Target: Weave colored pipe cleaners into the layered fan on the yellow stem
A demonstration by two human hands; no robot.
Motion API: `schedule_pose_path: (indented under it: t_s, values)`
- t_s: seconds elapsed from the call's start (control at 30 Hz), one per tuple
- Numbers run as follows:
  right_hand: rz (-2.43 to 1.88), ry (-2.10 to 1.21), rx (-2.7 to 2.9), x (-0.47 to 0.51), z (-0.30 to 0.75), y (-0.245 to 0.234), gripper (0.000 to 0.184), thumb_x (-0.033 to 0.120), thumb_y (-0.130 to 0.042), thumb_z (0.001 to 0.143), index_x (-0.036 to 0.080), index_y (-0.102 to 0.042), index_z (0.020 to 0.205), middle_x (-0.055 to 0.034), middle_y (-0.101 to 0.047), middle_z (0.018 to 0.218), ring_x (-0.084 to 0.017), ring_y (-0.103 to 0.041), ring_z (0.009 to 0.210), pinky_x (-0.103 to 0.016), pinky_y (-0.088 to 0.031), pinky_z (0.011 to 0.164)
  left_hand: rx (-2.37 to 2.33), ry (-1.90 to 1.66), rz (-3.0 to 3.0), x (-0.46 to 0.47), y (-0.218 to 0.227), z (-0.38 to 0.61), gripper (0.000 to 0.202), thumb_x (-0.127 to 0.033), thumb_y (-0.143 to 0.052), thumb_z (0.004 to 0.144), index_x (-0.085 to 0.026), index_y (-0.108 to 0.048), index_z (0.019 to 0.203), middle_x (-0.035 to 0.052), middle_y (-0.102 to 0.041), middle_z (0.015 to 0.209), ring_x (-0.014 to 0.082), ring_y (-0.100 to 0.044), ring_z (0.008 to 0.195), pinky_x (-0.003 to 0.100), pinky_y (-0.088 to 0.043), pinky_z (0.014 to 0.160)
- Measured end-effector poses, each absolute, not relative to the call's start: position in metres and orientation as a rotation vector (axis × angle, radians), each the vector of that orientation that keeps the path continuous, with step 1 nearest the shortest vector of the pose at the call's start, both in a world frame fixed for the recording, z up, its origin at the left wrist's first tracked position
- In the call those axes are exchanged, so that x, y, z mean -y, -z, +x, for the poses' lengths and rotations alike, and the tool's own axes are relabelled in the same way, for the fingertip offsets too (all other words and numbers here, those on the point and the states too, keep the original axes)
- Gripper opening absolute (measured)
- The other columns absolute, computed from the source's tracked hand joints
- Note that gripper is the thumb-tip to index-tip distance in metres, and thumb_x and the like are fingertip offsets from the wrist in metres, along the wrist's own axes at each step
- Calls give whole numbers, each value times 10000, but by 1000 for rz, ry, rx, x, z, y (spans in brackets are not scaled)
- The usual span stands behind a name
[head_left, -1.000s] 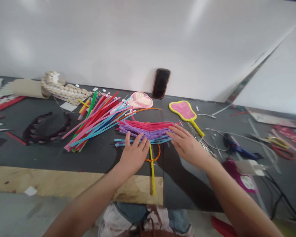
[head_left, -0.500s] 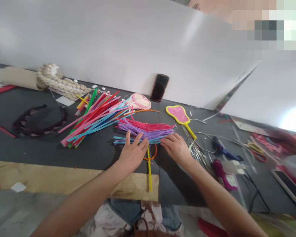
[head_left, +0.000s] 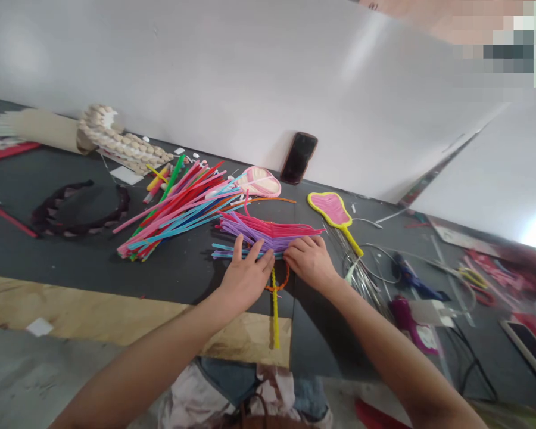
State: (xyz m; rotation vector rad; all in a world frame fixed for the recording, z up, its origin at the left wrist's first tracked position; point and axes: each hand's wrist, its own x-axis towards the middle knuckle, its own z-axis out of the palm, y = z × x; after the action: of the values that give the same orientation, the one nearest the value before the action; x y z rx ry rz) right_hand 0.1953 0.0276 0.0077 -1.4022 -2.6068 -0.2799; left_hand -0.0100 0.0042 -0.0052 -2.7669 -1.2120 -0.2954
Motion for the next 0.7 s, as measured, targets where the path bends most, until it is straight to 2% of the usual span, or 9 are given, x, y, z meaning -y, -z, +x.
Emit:
schedule_pose_path:
  t_s: [0.2,0.4,0.7]
  values:
    - [-1348,169,2631,-32,193,-6,113,263,-596,900,227,-697,862,-15,-700,905,-180,-521,902,-356,-257,842,1211,284,-2783,-5,6,-9,356,-125,-456,941,-238,-663,1208,34,-613,1343,350,-429,1339,746,-232,1086]
    - [-1373,284,2689,-35,186,-12,180,249,-550,904,209,-679,785,-21,-687,835,-179,-497,833,-390,-235,864,1215,272,-2800,-7,5,-11,353,-117,-455,933,-250,-692,1157,33,-614,1341,352,-438,1330,746,-212,1090]
    - [-1675,193,2505,-35,201,-11,171,265,-560,901,216,-692,804,-27,-711,896,-201,-550,910,-365,-277,809,1223,236,-2790,-5,4,-10,409,-109,-424,944,-254,-620,1274,30,-587,1374,347,-440,1334,735,-213,1094]
